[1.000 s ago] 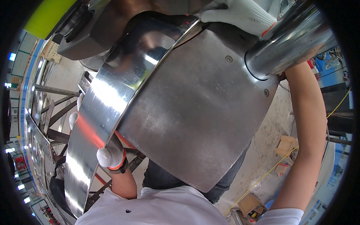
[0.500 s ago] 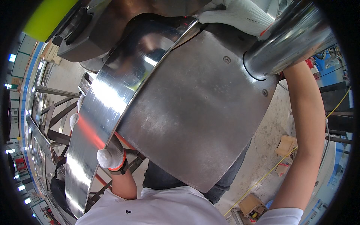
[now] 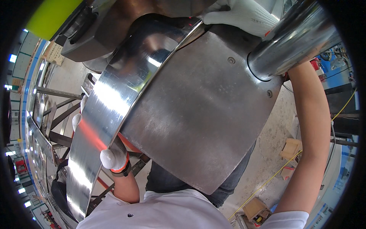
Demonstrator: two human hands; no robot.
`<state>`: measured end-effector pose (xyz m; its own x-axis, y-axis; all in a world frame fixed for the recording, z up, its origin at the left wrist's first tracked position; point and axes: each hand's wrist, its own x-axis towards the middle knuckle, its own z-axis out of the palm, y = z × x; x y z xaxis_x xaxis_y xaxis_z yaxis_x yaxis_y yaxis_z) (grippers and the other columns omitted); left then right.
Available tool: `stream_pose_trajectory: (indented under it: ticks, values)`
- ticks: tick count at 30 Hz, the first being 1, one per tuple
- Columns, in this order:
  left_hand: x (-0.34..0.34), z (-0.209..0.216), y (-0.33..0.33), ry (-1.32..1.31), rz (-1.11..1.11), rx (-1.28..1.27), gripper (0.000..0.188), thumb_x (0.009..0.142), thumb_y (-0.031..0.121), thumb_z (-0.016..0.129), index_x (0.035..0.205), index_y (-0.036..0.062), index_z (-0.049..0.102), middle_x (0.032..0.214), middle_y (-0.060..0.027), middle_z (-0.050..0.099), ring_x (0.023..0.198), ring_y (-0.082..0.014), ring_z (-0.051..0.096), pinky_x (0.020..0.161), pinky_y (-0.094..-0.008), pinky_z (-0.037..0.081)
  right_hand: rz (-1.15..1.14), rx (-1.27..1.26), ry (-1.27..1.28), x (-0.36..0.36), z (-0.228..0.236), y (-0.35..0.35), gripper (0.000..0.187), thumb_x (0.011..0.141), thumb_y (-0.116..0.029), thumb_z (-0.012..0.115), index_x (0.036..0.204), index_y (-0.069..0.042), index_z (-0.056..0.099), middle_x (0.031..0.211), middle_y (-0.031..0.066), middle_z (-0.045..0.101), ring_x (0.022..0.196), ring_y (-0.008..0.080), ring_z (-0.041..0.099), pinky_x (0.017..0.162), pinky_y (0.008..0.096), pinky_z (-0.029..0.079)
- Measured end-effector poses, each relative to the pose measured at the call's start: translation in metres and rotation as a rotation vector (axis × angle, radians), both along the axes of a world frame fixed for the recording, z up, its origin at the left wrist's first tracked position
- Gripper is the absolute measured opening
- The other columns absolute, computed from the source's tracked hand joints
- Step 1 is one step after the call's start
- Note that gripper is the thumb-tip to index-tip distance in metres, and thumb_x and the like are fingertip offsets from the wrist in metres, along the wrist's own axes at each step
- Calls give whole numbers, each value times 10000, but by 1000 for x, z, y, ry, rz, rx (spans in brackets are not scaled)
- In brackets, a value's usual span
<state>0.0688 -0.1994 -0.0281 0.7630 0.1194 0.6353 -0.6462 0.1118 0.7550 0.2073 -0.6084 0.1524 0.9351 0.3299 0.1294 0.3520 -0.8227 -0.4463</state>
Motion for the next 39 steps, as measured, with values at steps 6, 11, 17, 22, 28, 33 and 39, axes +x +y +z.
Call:
stream_pose_trajectory:
  ticks: [6, 11, 17, 22, 28, 33, 39]
  values:
    - [2, 0, -8, -9, -196, -159, 654, 1193, 386, 455, 1734, 77, 253, 1787, -205, 332, 1623, -342, 381, 1319, -504, 399, 117, 58, -59, 6, -6, -18, 293, 948, -189, 849, 1177, -8, 830, 1138, 136, 833, 1031, 223, 758, 964, 366, 572]
    - [5, 0, 0, -38, -139, -46, 677, 1186, 406, 463, 1743, 85, 252, 1782, -205, 340, 1612, -338, 399, 1302, -503, 409, 83, 7, -93, -1, 6, -21, 221, 989, -165, 801, 1138, -3, 825, 1042, 78, 811, 986, 182, 738, 940, 337, 572]
    - [-4, 5, -4, 17, -37, -24, 793, 1118, 486, 534, 1739, 80, 255, 1785, -222, 325, 1620, -364, 382, 1310, -527, 386, -365, 289, 59, -22, -1, -40, 212, 1038, -200, 761, 1098, -6, 822, 953, 10, 782, 847, 91, 688, 759, 279, 547]
    - [-9, 6, -11, 49, 3, -12, 892, 1061, 552, 593, 1736, 76, 258, 1787, -236, 313, 1626, -385, 368, 1317, -548, 368, -311, 258, -15, -23, -4, -38, 206, 1043, -193, 750, 1098, -9, 824, 915, 0, 764, 829, 87, 672, 749, 280, 542]
    - [-8, 6, -14, 86, -69, -137, 1011, 994, 632, 664, 1732, 71, 261, 1790, -254, 299, 1634, -410, 352, 1325, -572, 345, -303, 266, -46, -23, -6, -38, 202, 1042, -181, 739, 1088, -3, 823, 909, 13, 765, 831, 95, 675, 757, 283, 545]
    - [-13, 14, -20, 160, 168, 41, 1225, 875, 765, 739, 1750, 67, 240, 1811, -262, 256, 1666, -441, 297, 1357, -601, 288, -295, 193, -93, -22, -5, -34, 200, 1035, -175, 736, 1086, -3, 823, 910, 23, 775, 839, 99, 681, 771, 290, 554]
    - [-14, 17, -16, 171, 201, 104, 1214, 878, 773, 731, 1747, 74, 250, 1807, -252, 278, 1664, -440, 307, 1356, -597, 287, -302, 218, -114, -29, -3, -25, 196, 1032, -169, 731, 1076, -3, 826, 909, 23, 784, 844, 93, 684, 778, 291, 558]
